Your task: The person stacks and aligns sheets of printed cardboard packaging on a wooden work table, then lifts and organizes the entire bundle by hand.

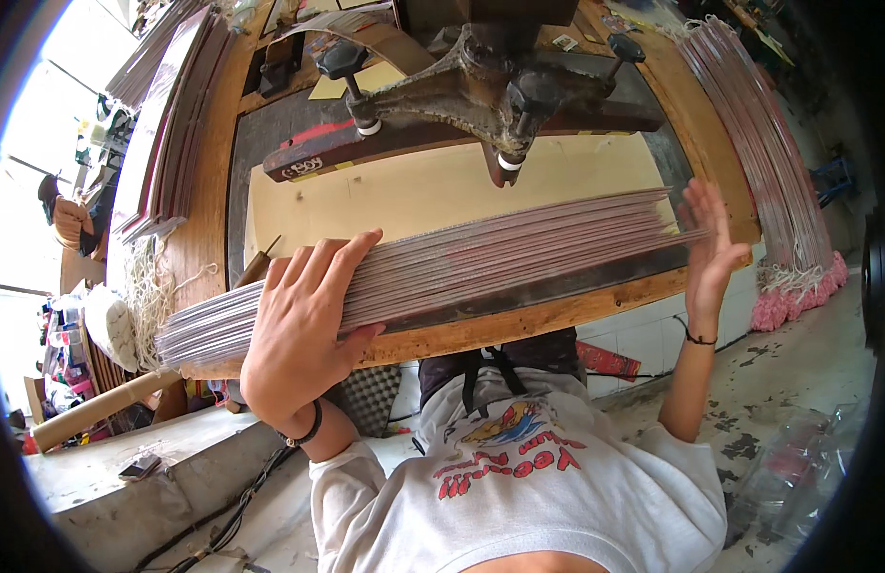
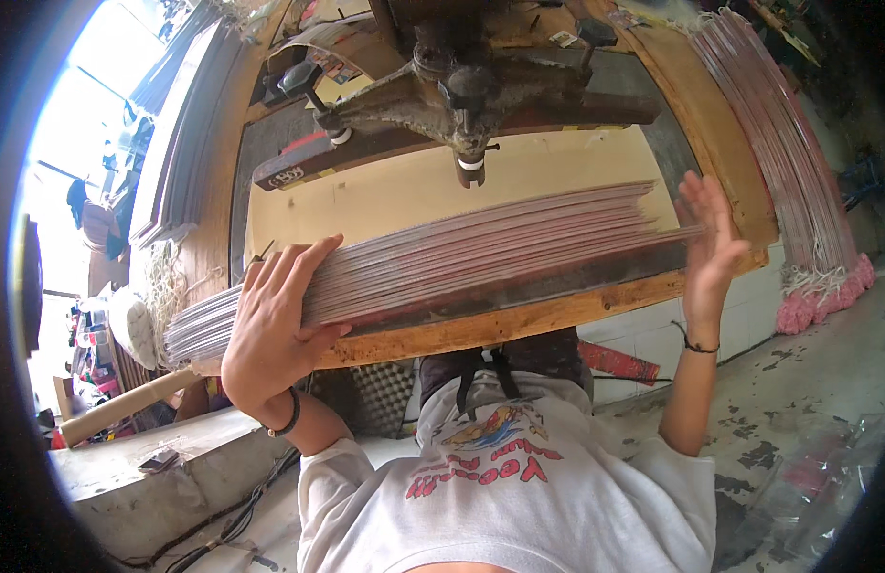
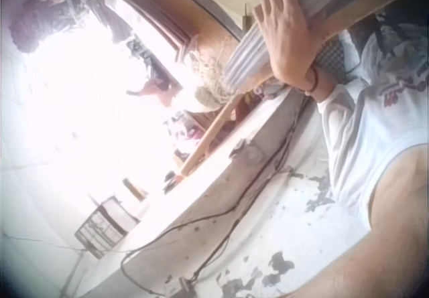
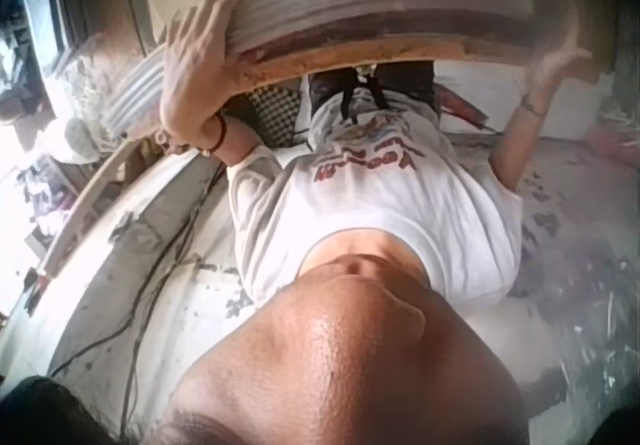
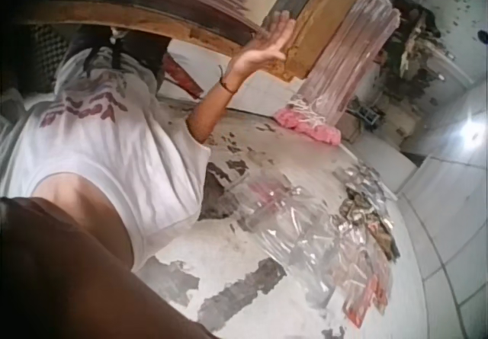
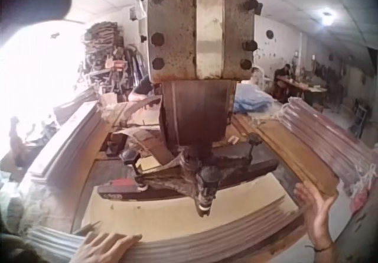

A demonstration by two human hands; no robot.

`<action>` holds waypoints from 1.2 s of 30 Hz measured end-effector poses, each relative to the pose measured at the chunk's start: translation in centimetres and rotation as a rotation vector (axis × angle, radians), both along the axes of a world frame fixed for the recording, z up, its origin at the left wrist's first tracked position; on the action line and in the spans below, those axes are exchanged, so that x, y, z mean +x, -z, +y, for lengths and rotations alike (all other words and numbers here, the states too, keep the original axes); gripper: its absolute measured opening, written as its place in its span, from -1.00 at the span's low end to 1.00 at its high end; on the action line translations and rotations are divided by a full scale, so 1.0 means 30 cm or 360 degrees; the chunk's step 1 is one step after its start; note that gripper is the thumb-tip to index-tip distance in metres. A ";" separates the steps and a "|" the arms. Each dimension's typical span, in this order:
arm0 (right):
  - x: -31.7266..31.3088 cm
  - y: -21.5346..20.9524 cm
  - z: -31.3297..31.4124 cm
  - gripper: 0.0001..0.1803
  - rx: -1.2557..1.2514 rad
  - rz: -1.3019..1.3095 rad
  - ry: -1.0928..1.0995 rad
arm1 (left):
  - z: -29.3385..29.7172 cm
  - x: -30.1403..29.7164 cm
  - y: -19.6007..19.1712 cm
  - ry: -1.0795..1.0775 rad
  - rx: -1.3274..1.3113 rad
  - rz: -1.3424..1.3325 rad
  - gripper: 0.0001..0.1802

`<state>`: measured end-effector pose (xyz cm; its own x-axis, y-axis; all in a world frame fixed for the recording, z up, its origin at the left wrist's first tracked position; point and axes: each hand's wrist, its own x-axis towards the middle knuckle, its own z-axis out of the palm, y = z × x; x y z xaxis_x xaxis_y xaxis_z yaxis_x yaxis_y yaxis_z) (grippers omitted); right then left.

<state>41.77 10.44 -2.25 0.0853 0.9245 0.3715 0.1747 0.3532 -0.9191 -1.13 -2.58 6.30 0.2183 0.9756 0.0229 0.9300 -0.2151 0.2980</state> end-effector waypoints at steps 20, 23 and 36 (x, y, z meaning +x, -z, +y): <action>-0.259 0.107 -0.025 0.50 -0.0093 -0.0136 -0.0481 | 0.011 0.039 0.042 -0.0184 0.0205 -0.0015 -0.05; -0.188 0.148 -0.017 0.42 -0.0181 -0.0272 -0.0458 | 0.014 0.034 0.046 -0.0159 0.0277 -0.0020 -0.09; -0.013 0.293 0.052 -0.65 -0.0124 -0.0637 -0.0348 | -0.326 -0.287 0.080 -0.1234 0.1579 -0.0575 0.07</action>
